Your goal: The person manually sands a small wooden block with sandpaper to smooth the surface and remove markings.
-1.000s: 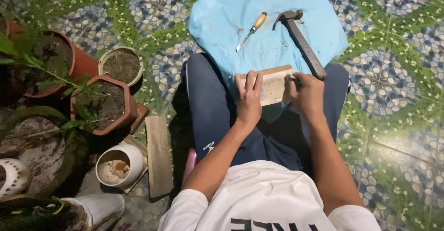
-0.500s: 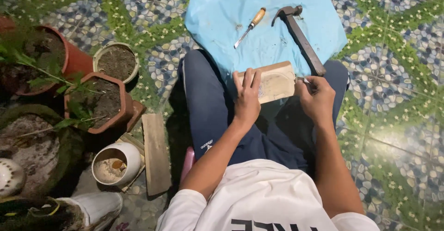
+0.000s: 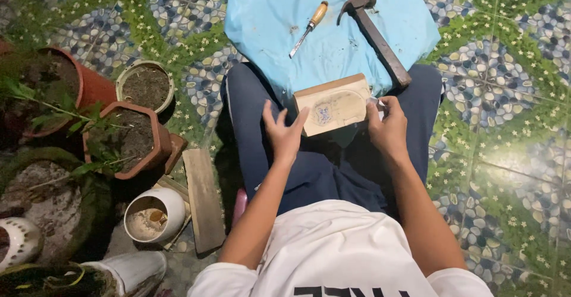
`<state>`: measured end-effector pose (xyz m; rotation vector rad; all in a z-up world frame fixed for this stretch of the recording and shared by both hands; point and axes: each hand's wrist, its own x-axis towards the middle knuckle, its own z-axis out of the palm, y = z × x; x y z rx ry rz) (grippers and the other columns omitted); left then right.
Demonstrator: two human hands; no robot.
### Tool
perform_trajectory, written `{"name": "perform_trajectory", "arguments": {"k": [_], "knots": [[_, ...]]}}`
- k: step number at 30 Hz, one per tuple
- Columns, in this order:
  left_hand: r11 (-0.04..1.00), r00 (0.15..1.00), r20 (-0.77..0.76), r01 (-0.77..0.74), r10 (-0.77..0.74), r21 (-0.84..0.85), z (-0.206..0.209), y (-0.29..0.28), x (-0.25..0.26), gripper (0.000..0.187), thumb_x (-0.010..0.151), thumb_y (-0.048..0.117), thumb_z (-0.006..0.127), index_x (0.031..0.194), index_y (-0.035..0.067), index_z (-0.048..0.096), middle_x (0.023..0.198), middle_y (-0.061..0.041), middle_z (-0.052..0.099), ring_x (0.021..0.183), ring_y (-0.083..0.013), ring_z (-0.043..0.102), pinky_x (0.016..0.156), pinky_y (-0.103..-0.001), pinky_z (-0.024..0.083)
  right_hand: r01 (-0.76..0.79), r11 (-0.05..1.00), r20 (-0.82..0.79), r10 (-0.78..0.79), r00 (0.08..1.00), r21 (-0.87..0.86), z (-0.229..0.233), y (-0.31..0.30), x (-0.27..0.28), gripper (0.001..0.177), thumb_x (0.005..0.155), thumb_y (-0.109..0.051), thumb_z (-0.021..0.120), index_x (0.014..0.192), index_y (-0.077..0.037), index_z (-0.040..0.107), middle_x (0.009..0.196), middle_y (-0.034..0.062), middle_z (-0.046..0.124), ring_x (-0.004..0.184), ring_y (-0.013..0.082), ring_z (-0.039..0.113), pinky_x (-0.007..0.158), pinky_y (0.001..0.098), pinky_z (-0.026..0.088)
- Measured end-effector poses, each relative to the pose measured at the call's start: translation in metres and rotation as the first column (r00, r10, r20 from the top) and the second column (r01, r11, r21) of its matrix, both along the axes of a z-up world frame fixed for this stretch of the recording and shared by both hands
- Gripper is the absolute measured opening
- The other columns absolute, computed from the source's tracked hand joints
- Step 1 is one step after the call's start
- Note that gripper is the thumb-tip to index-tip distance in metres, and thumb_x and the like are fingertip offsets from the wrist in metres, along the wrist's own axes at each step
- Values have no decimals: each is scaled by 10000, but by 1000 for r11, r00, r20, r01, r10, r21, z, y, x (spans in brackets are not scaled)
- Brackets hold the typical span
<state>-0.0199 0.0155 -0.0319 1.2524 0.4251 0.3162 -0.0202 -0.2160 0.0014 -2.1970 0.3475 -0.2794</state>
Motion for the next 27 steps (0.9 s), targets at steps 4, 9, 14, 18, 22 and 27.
{"name": "perform_trajectory", "arguments": {"k": [4,9,14,18,22,27], "knots": [[890,971,-174,70,-165,-450,15,-25,-27,692,873,194,837,1354,-7,382,1228,-273,498,963,-435,647,676,-628,622,41,999,-44,-40,998,18,10,7,-5,275,985,-326,745,1148,-112,685,1003,198,748,1017,437,706,829,529,527],[811,951,-239,22,-198,-585,32,-44,-19,1072,766,220,934,1383,-250,194,1227,-413,364,867,-507,671,725,-707,544,6,998,-21,-5,1000,62,-11,-6,0,264,972,-325,749,1107,-102,713,921,160,745,894,354,726,750,471,534],[907,951,-260,44,-166,-419,14,-41,-13,1192,752,340,937,1390,-282,145,1050,-367,453,664,-366,648,617,-605,587,-29,999,34,31,999,-43,14,-1,-10,277,969,-295,776,1102,-56,731,928,213,740,895,419,721,722,492,535],[941,970,-201,62,-135,-332,13,-46,-19,896,799,328,899,1246,-247,377,846,-293,577,383,-281,612,527,-494,614,-41,946,263,131,956,-321,20,2,-8,172,950,-180,803,988,-32,723,860,209,674,829,420,693,703,478,546],[945,974,-203,28,-99,-326,12,-48,-18,701,788,306,910,1065,-214,530,686,-197,603,390,-311,636,530,-492,613,-50,939,308,162,937,-341,5,7,-1,104,959,-114,776,970,-27,719,808,157,669,758,362,697,662,430,552],[950,969,-220,39,-112,-311,-26,-59,-14,759,820,351,899,1037,-237,471,480,-207,555,357,-322,603,466,-494,589,-82,945,299,182,937,-318,1,5,-10,127,1006,-146,782,940,-52,727,733,105,659,671,299,684,560,371,524]]}}
